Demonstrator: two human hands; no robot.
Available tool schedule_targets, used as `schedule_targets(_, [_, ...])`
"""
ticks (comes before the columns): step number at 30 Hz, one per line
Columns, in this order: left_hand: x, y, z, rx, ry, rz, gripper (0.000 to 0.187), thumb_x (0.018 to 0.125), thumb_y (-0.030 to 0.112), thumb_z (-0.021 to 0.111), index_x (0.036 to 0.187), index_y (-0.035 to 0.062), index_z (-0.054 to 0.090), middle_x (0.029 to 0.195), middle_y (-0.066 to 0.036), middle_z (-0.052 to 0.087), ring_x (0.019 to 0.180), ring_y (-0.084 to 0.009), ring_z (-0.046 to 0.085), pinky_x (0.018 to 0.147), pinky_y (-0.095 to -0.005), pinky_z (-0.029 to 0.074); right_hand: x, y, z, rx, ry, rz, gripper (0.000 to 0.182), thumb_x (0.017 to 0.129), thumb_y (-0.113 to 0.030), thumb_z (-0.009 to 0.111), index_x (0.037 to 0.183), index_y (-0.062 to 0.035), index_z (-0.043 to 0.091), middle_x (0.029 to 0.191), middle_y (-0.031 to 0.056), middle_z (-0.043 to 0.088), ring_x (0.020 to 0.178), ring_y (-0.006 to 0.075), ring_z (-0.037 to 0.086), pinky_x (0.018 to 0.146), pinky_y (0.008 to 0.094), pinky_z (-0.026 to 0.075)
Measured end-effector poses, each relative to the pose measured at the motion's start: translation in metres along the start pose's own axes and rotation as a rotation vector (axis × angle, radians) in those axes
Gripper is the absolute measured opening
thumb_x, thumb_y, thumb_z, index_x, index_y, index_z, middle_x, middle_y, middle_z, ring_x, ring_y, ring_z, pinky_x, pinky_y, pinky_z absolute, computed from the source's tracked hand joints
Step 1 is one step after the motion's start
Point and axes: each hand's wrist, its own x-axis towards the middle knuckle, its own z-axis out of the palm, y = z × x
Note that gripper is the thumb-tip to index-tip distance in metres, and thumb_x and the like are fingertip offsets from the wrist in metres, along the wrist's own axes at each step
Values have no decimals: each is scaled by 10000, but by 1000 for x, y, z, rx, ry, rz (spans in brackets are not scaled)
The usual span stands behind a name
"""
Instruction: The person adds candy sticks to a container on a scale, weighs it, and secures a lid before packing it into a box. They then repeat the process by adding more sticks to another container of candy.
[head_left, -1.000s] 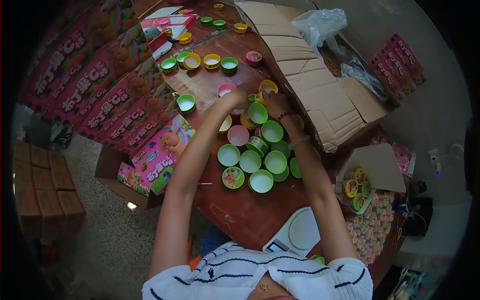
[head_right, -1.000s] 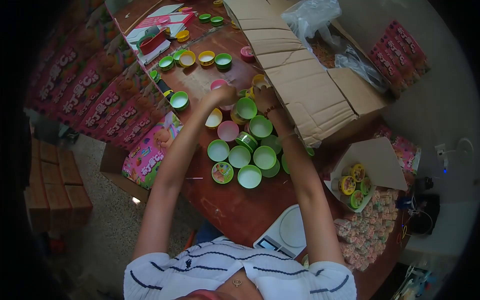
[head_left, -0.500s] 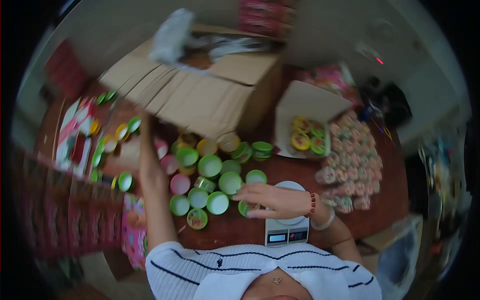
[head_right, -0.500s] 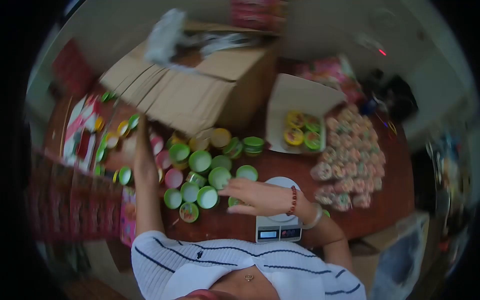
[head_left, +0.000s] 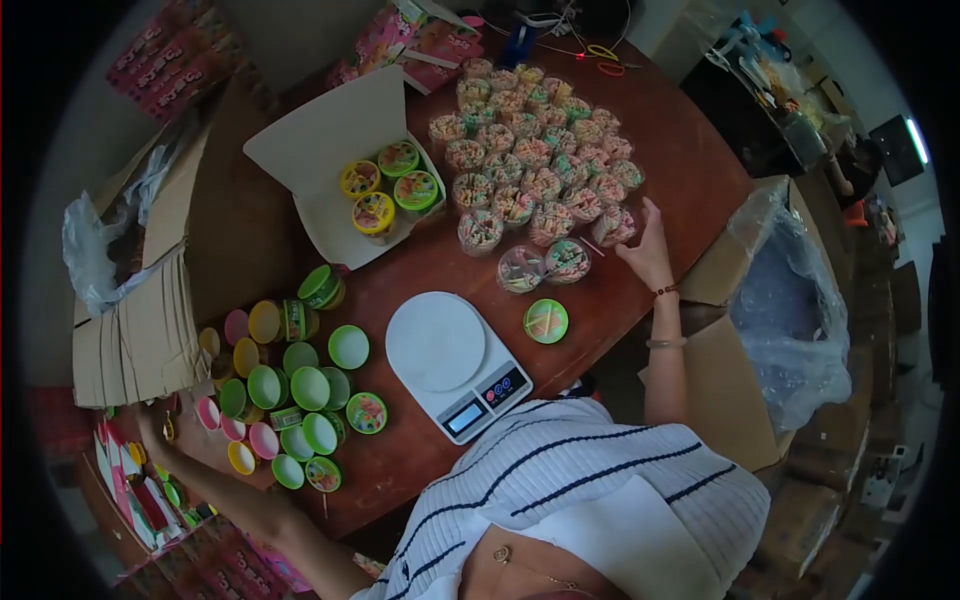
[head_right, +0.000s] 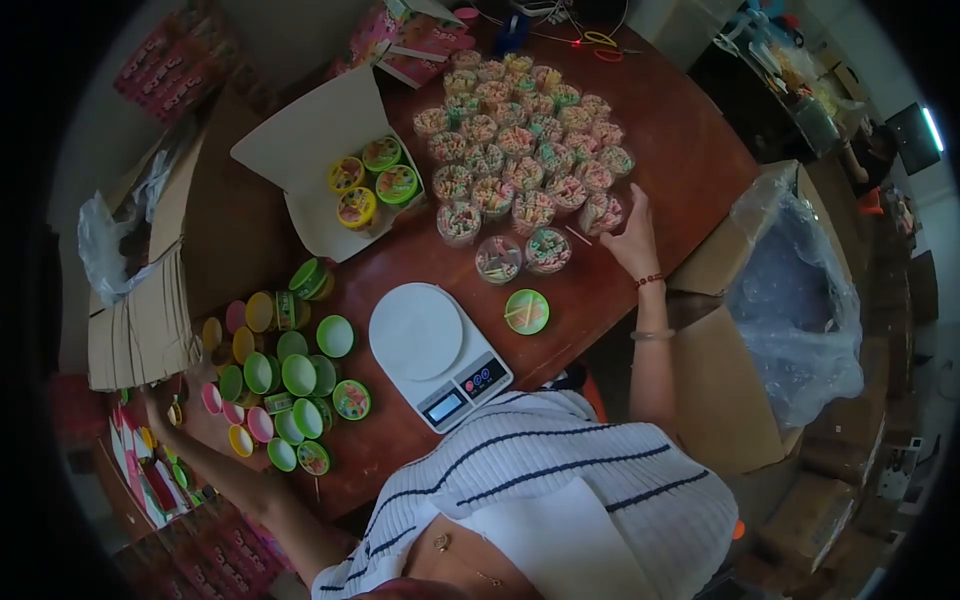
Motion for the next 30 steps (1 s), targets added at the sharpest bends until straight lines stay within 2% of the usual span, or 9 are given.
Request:
schedule_targets(3, [-71,25,-50,-67,-72,38,653,863,473,800,1278,8,604,1110,-169,721,972,-290,702,861,-409,537,-8,-20,9,303,-29,225,811,766,-116,879,1454,-29,459,1377,219,621,1276,314,627,1045,405,523])
schedule_targets(7, [-199,59,-106,-168,-202,-11,619,908,369,791,1355,4,565,1200,-151,695,1093,-256,665,958,-391,515,-39,-88,-31,219,232,29,649,744,-80,902,1308,-29,584,1229,150,692,1117,243,690,970,374,555])
schedule_targets(9, [-263,84,-122,-371,-217,59,597,927,277,784,1393,-3,538,1264,-150,666,1150,-238,637,996,-381,498,-52,-125,-45,412,147,-94,617,732,-56,907,1274,-37,613,1193,135,696,1080,239,694,959,371,558])
schedule_targets(12, [-338,171,-136,-760,-278,231,653,853,188,792,1409,-8,512,1266,-128,646,1149,-203,624,1015,-365,484,-70,-185,-32,564,-332,-206,647,727,-40,915,1291,-28,599,1245,99,655,1155,183,654,1009,345,543])
schedule_targets(16, [-346,242,-121,-619,-437,533,771,697,200,871,1359,0,531,1211,-148,666,1112,-264,671,977,-380,522,-102,-227,54,641,-586,-418,689,705,-143,939,1292,-44,593,1193,154,670,1103,310,682,963,410,559])
schedule_targets(20, [-367,261,-87,-581,-394,590,754,719,264,897,1335,19,539,1140,-174,693,1078,-321,698,948,-399,541,-115,-229,74,668,-657,-401,748,722,-162,930,1348,-22,545,1262,201,650,1167,380,660,999,433,552])
schedule_targets(21, [-375,264,-81,-554,-518,499,728,749,260,893,1336,17,538,1196,-188,685,1114,-324,693,956,-400,541,-112,-221,72,645,-658,-413,836,730,-133,943,1429,-4,503,1332,188,655,1242,293,663,1073,391,535])
schedule_targets(24, [-390,252,-19,-708,-735,498,768,758,238,898,1389,5,528,1347,-211,630,1222,-332,661,1039,-401,518,-99,-200,47,720,-605,-319,729,789,25,862,1432,20,518,1364,180,641,1283,275,638,1105,404,524])
schedule_targets(30, [-385,255,23,-656,-473,464,706,785,191,863,1392,30,542,1321,-214,623,1225,-397,626,1041,-429,515,-80,-157,24,687,-396,-101,393,969,43,678,1350,45,582,1288,142,664,1178,198,661,1035,340,540])
